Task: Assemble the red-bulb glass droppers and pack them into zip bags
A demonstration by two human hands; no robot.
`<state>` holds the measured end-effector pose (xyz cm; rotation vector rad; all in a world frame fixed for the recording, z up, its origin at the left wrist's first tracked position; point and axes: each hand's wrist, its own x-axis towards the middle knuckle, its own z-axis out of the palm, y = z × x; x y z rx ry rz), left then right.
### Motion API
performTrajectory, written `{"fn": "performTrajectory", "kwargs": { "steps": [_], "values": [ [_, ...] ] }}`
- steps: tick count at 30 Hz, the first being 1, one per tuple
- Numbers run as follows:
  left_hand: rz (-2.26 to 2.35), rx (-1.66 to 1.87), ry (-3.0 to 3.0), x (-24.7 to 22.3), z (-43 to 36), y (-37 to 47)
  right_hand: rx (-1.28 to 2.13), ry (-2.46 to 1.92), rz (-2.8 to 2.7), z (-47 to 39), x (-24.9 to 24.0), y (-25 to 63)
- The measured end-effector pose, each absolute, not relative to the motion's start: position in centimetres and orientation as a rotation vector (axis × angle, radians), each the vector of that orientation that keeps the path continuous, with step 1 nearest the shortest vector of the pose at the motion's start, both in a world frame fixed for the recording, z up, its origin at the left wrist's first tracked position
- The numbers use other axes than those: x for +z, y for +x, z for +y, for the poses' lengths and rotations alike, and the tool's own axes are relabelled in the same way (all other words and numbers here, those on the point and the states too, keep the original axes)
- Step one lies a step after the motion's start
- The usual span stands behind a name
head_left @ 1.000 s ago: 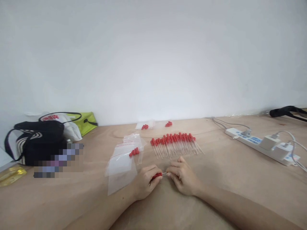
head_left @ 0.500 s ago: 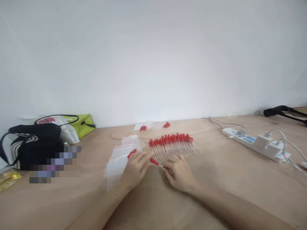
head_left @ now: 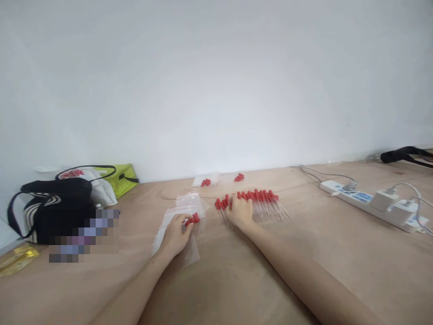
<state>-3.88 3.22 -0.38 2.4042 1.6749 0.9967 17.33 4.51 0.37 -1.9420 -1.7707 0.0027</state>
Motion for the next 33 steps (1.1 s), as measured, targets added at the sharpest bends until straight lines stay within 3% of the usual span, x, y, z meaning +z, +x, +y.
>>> {"fn": "performTrajectory", "kwargs": {
  "steps": [12,22,33],
  "values": [
    [1.559,0.978,2.448,-0.6,3.6,-2.1,0.016,-1.789,-1.948,2.7,1.1,13.6],
    [1.743,1.257,2.302,-0.8,3.9,-2.8,0.164,-1.942,-1.901,1.9,1.5,11.6],
    [1.457,1.406,2.356,0.5,1.4,-0.6,0.224,-1.995,-1.846,2.2,1.5,11.3]
  ]
}}
